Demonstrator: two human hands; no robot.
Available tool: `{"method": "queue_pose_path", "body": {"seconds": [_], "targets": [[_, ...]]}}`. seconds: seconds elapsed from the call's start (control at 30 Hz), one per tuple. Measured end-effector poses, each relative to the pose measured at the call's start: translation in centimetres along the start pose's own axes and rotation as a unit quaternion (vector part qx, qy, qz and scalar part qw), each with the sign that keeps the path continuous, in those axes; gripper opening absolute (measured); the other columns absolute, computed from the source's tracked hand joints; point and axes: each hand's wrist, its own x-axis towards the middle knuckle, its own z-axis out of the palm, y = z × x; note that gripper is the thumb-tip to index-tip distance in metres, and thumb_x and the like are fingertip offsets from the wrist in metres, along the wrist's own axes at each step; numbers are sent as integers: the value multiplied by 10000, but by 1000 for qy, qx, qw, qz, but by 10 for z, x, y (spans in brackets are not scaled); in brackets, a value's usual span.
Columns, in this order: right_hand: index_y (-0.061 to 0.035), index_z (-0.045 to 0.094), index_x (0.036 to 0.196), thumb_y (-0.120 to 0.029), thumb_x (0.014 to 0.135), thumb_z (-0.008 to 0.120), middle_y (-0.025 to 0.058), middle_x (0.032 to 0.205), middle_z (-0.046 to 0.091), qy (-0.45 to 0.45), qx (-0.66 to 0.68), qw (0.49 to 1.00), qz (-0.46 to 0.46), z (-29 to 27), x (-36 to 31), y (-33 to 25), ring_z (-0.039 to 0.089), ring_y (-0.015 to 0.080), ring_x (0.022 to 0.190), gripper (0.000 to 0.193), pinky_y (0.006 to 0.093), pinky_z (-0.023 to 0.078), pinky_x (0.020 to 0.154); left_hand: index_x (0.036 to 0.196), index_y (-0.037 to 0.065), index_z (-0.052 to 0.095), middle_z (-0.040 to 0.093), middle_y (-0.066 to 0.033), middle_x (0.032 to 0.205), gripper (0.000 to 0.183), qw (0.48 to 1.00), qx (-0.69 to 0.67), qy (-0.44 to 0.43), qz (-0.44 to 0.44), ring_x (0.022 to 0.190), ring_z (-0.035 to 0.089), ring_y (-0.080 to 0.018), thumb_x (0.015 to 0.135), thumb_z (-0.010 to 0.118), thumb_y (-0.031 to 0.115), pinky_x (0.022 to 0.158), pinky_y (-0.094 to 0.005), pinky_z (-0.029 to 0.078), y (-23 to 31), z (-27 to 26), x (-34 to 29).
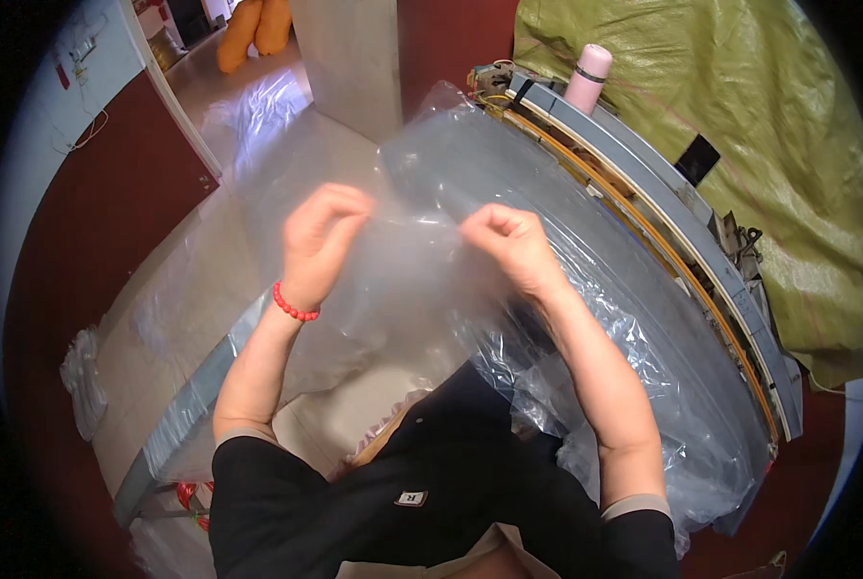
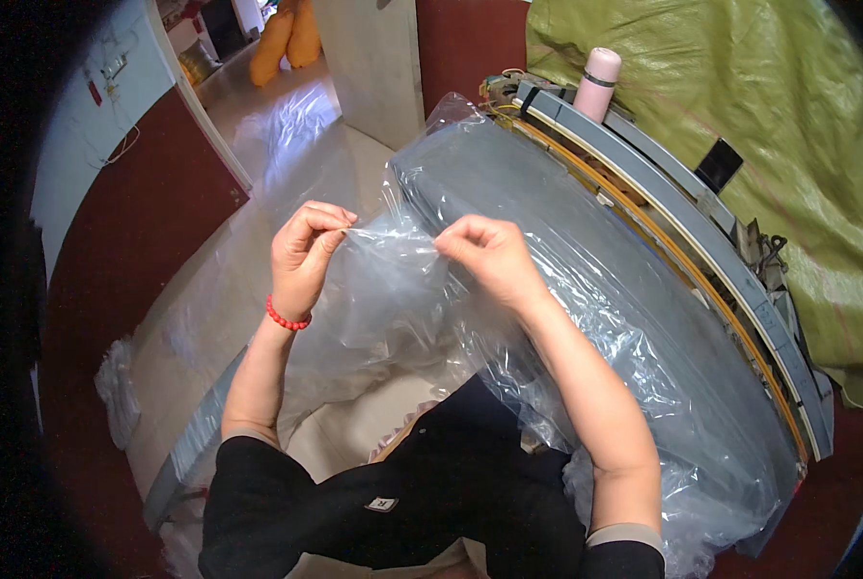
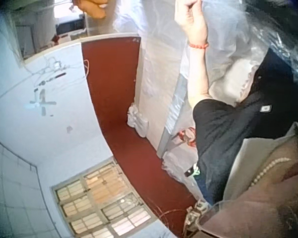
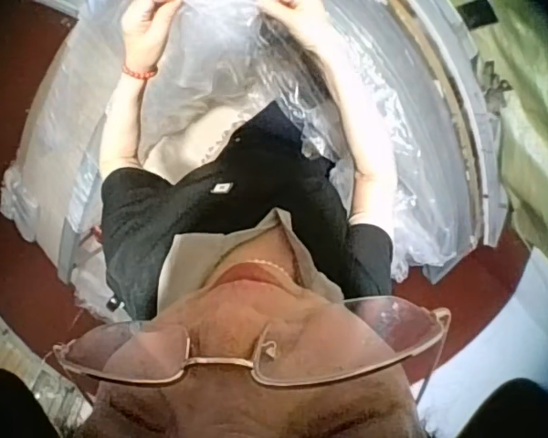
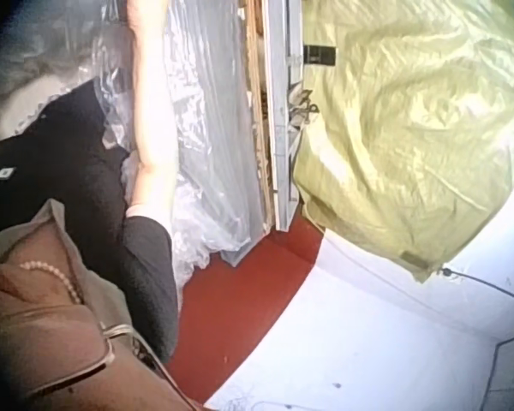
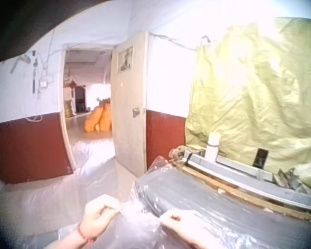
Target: Manipulating and positioning large plastic sheets on an industrial heat-sealing machine.
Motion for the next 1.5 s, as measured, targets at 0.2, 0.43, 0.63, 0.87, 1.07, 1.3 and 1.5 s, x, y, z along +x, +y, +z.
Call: {"method": "queue_pose_path", "body": {"seconds": [0.2,0.43,0.63,0.87,1.07,1.3,1.5], "targets": [[-30,592,817,-167,801,607,14,709,597,44,-111,993,1,-34,11,23,543,67,644,139,206,428,595,814,-6,526,540,-75,862,53,998,-19,55,-36,824,536,-144,802,513,-55,735,-239,424,-7,3,-3],[11,566,1040,-172,734,681,84,945,603,-32,-159,977,-137,9,7,24,558,165,924,375,269,417,837,798,-3,531,561,-89,825,67,997,33,-17,71,781,557,-160,767,553,-58,709,-258,441,15,37,6],[-46,576,806,-121,759,660,-29,732,571,-71,134,987,55,-15,-2,12,513,36,682,123,174,396,627,770,3,522,568,-97,816,69,996,76,23,29,766,566,-169,759,560,-54,694,-262,446,8,26,1],[-79,544,749,-122,759,654,-48,667,540,60,30,998,0,-48,7,28,465,20,590,119,164,358,538,798,12,509,568,-96,823,18,986,99,135,5,770,557,-191,814,510,4,708,-283,432,-5,3,2],[-83,565,734,-165,783,647,-70,632,500,118,-84,989,-16,-76,6,21,421,12,546,126,166,346,488,890,39,460,509,-10,843,38,975,-123,176,-53,793,486,-80,893,454,76,729,-223,409,-7,-12,15],[-68,562,797,-152,813,613,-51,629,496,164,50,983,-63,-58,7,-23,434,30,507,100,168,341,464,965,27,512,548,-77,939,139,975,-30,-201,-85,882,502,-117,832,513,66,788,-251,397,4,-9,26],[-69,553,824,-131,810,604,-53,635,501,52,-41,996,-54,-18,7,-55,417,18,483,82,160,323,438,1139,24,483,553,-61,995,353,948,-149,-247,-137,934,499,-112,806,570,98,867,-284,378,37,66,42]]}}
